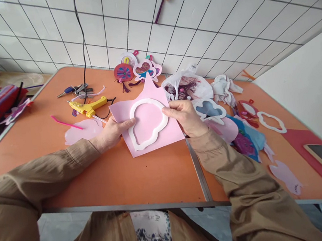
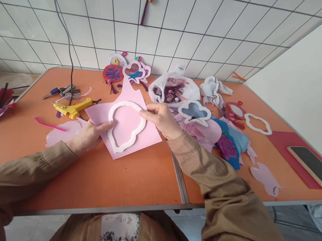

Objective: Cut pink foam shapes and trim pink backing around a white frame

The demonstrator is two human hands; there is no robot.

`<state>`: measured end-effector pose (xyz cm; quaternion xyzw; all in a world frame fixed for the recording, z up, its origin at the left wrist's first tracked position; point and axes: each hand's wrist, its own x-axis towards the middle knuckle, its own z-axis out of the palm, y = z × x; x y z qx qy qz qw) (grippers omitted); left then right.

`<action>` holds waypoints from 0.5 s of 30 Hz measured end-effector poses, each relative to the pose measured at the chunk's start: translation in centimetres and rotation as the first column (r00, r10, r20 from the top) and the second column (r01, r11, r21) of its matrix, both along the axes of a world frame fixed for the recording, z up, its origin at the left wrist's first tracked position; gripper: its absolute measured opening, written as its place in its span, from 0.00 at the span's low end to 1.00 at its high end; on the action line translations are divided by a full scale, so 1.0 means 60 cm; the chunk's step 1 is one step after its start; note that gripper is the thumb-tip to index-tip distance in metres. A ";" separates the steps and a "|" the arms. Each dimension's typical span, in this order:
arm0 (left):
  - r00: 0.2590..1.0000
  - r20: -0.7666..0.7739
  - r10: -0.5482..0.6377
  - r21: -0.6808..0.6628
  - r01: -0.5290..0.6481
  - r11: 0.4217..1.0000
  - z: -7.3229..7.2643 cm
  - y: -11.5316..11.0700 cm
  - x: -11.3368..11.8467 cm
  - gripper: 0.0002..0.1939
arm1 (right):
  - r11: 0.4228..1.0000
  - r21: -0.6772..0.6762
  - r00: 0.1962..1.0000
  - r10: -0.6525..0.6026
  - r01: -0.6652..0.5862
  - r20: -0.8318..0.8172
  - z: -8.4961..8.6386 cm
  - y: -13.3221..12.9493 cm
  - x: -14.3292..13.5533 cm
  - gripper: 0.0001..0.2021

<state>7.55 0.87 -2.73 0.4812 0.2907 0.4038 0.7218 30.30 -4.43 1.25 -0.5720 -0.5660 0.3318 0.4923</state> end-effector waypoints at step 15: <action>1.000 -0.017 -0.023 -0.039 0.023 0.999 -0.007 -0.001 -0.003 0.28 | 1.000 0.024 0.999 -0.012 0.011 0.053 -0.003 0.000 0.000 0.27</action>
